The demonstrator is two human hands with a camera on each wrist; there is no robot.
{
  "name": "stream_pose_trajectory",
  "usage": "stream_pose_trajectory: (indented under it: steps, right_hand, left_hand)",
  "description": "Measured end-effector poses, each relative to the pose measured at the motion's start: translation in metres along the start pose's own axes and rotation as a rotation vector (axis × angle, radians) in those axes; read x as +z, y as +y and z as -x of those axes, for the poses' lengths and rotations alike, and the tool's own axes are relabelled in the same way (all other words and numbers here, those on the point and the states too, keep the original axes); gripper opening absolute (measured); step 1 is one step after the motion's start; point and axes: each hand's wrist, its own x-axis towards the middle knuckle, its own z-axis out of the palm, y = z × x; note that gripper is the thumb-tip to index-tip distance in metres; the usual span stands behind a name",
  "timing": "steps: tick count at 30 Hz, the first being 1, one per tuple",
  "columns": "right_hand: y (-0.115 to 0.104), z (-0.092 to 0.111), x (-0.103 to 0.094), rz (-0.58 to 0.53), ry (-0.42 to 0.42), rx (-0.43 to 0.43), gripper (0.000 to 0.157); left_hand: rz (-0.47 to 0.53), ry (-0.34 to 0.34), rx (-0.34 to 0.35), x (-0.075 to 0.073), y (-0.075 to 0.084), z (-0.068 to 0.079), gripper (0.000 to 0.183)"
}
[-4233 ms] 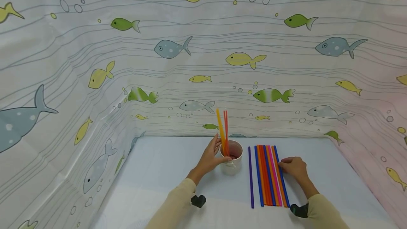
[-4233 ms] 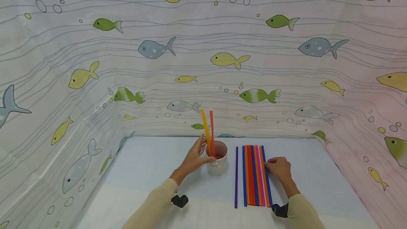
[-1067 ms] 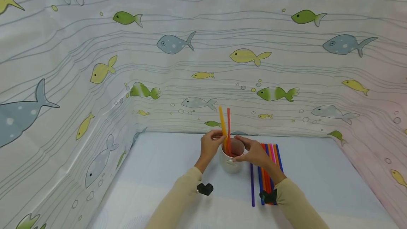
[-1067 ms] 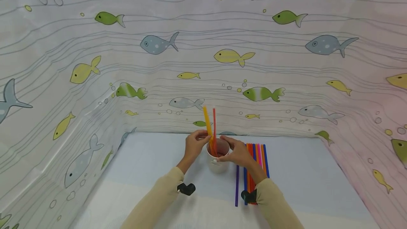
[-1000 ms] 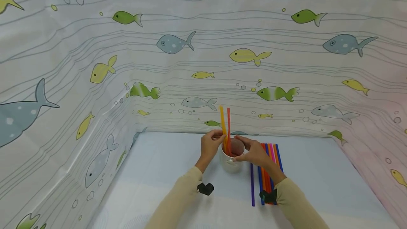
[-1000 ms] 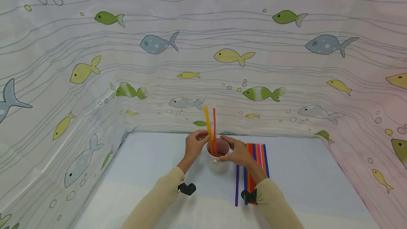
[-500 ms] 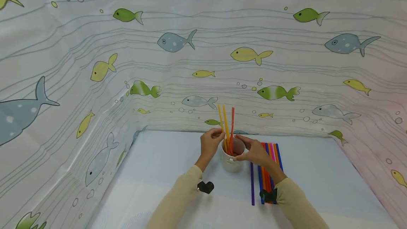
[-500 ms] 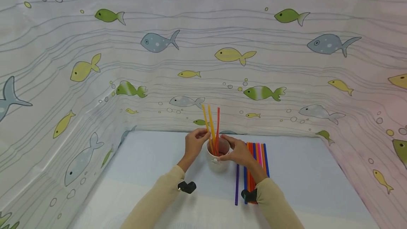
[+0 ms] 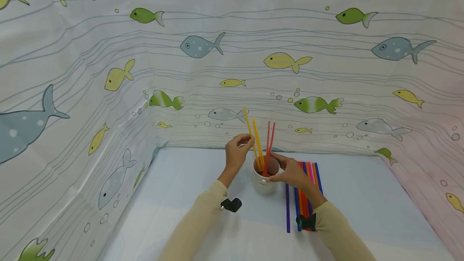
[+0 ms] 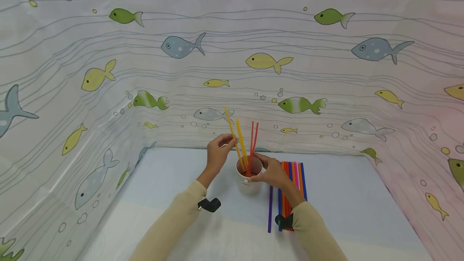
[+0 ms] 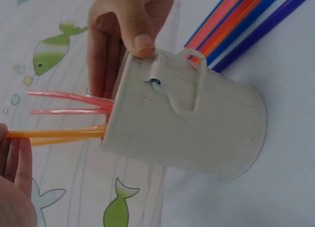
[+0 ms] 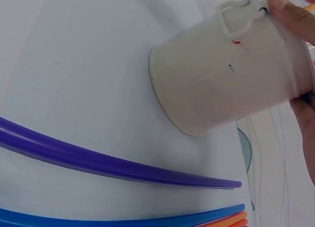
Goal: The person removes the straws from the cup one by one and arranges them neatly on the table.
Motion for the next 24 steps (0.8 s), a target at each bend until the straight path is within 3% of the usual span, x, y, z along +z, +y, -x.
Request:
stream_pose_trajectory:
  steps: [4, 9, 14, 24]
  right_hand:
    - [-0.008, 0.003, 0.0, -0.018, 0.002, -0.004, 0.096]
    - [-0.025, 0.008, -0.002, -0.028, -0.014, -0.024, 0.093]
    - [-0.011, 0.004, -0.002, -0.005, -0.006, -0.009, 0.095]
    - [0.004, 0.0, -0.002, 0.002, 0.003, -0.022, 0.098]
  left_hand:
    - [0.022, -0.008, 0.039, -0.005, 0.007, -0.01, 0.016]
    - [0.062, 0.009, 0.046, -0.011, 0.0, -0.024, 0.022]
    - [0.097, 0.02, 0.025, -0.02, -0.005, -0.032, 0.027]
    - [0.024, 0.038, -0.06, -0.042, -0.027, -0.017, 0.024]
